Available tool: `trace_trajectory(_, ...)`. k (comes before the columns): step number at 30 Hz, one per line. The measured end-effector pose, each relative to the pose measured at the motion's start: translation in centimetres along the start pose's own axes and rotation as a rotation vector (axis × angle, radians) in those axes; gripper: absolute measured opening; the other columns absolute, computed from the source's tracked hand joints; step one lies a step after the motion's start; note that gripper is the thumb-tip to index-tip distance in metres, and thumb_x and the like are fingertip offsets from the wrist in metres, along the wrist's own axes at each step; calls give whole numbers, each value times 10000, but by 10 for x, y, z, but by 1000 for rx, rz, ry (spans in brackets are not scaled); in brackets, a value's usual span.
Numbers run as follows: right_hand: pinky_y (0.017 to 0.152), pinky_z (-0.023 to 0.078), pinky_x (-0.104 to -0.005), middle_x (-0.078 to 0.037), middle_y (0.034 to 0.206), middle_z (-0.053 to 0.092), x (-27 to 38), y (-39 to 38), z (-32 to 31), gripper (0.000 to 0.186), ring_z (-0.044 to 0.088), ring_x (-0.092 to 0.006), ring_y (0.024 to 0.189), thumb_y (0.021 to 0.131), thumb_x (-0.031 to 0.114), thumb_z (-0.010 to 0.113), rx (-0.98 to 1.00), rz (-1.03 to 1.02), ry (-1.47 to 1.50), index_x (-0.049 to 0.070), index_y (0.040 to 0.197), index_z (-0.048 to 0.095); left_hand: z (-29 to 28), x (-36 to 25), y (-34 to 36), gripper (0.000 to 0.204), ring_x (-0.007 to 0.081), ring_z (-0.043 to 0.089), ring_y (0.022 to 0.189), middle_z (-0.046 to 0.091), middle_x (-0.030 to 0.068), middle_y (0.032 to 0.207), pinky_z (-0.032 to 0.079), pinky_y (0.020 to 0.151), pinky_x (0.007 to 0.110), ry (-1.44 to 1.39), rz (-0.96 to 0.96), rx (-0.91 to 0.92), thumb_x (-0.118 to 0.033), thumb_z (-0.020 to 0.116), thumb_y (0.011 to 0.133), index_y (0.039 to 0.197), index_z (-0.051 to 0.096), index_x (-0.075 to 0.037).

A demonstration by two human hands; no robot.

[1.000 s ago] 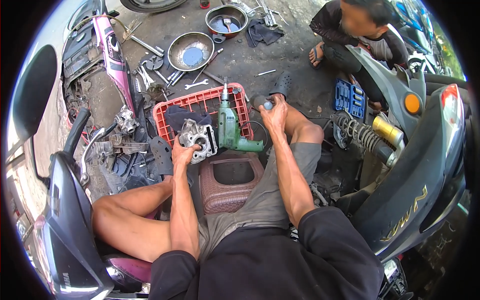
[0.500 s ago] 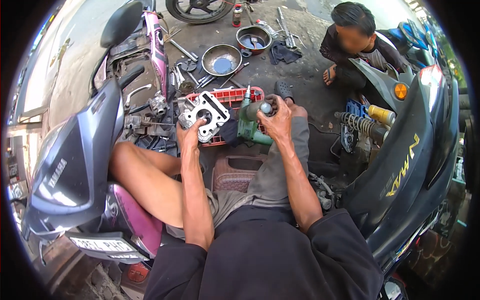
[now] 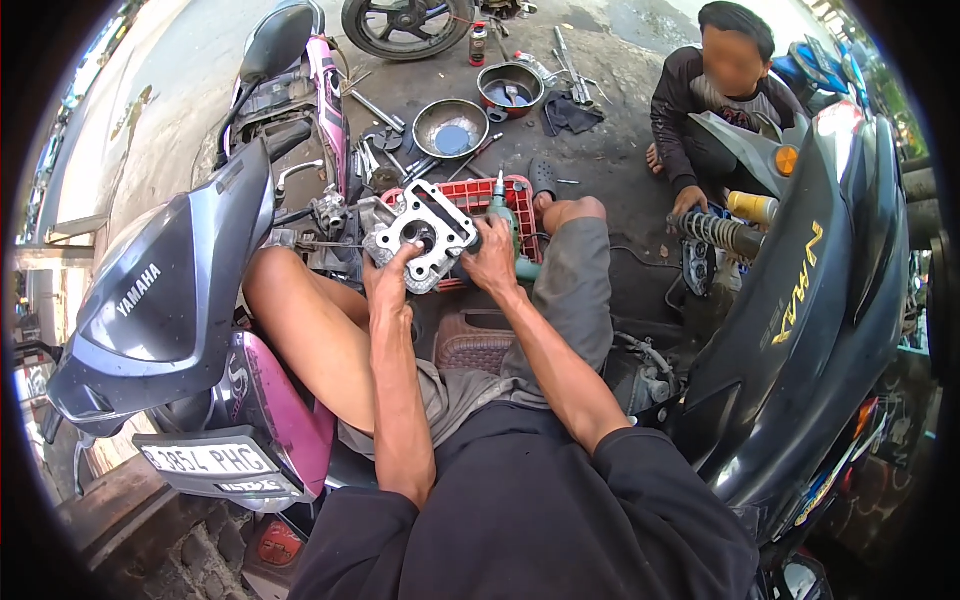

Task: Repairing and cleaning a motorcycle cylinder head using a power drill and a brush.

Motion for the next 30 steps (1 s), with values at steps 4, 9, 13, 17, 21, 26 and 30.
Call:
trace_trajectory(4,916,412,-468,-148,1123,547,-11,-9,12,478,501,-349,1119,669,175,775,26,23,67,80,1112,621,-1,0,-1,692,216,628,997,620,109,1139,512,862,335,-6,0,-39,-24,787,646,1275,499,-8)
trace_trajectory(9,956,410,-461,-144,1184,580,-26,-13,34,567,527,-339,1148,659,146,773,33,-8,187,81,1183,565,-18,16,8,717,237,635,991,611,110,1152,537,806,371,-81,-32,-48,-21,778,665,1313,471,-35)
trace_trajectory(13,974,410,-461,-140,1214,583,-35,-19,61,651,537,-342,1165,644,132,784,129,34,229,87,1239,524,-35,17,7,725,239,630,998,592,113,1182,541,801,368,-63,-39,-100,-39,766,686,1339,451,-32)
trace_trajectory(17,1005,402,-453,-136,1263,574,-53,-21,76,707,526,-329,1204,645,188,807,145,79,179,96,1280,511,-38,21,17,722,242,631,988,591,117,1175,541,792,370,-80,-21,-98,-36,755,692,1343,445,-19)
trace_trajectory(21,1010,422,-435,-150,1261,590,-69,-14,81,752,545,-339,1191,628,230,827,165,140,173,81,1295,511,-31,21,15,759,253,607,1044,570,125,1217,517,853,371,-83,-6,-106,-38,757,688,1368,420,-17)
trace_trajectory(26,990,450,-385,-165,1199,614,-93,-8,72,777,579,-282,1155,656,265,877,94,376,513,68,1301,491,-31,19,15,769,261,584,1095,557,132,1252,497,914,380,-154,-3,-119,-13,760,681,1372,420,-15)
trace_trajectory(30,994,438,-365,-149,1246,578,-125,-8,37,844,556,-237,1156,691,315,881,-173,386,524,40,1348,429,-19,9,13,700,234,583,1101,581,101,1228,493,933,363,-261,63,-79,-5,765,695,1329,467,-18)
Point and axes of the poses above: each hand's wrist, its own y-axis towards the middle knuckle, its own z-axis out of the palm, x = y × z, the point moved 10 cm from there along y, towards the middle knuckle
